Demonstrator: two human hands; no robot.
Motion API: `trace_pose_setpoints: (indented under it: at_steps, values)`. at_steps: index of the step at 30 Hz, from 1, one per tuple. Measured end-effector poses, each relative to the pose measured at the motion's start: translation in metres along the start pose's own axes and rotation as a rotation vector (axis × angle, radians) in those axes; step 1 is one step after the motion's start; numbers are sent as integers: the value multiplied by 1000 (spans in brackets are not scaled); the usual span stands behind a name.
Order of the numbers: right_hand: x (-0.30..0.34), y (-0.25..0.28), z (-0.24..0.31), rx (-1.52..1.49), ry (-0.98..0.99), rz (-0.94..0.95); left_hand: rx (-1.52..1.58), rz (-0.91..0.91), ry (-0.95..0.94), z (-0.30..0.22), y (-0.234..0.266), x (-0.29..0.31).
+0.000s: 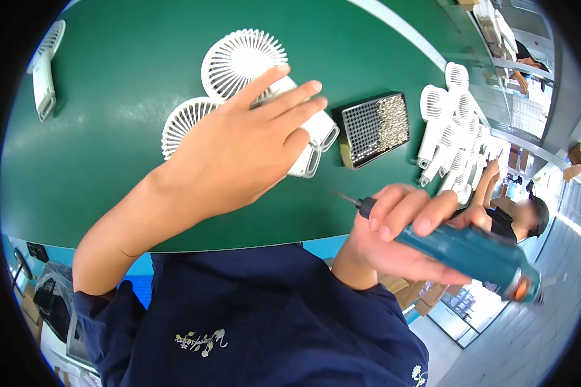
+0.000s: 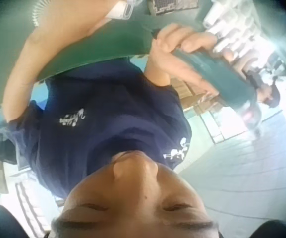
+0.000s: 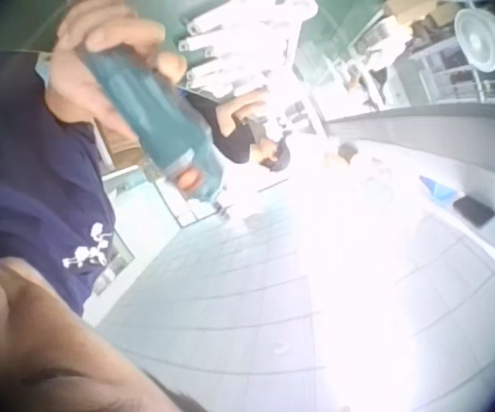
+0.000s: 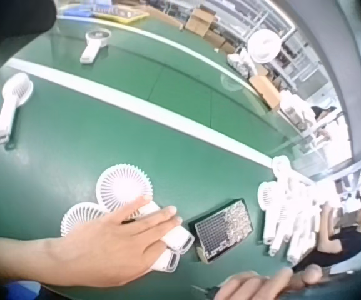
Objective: Assemble small electric hand fans using an electric screwdriver on a factory assembly line.
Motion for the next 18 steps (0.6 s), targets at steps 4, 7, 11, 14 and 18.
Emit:
trace_pose_setpoints:
  at_steps: [4, 7, 11, 14, 18]
  values:
    - [9, 21, -2, 686, -288, -46, 75, -11, -17, -8, 18, 9]
    - [18, 27, -17, 922, -617, -99, 40, 36, -5, -11, 28, 26]
    - [11, 23, -33, 1234, -503, 123, -77, 107, 25, -2, 38, 51]
    - [15, 8, -49, 1324, -516, 227, 57, 148, 182, 2, 44, 69]
    - [21, 2, -70, 1468, -414, 379, 151, -12, 338, -3, 46, 79]
Point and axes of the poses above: each hand's wrist, its own x-axis away from the middle knuckle, its own y-axis out of the back of the hand, z = x × y, the point moved 4 cm from there along -x, towards the middle knuckle, and after that the axes turned 8 degrees about -z, right-handed, at the moved point
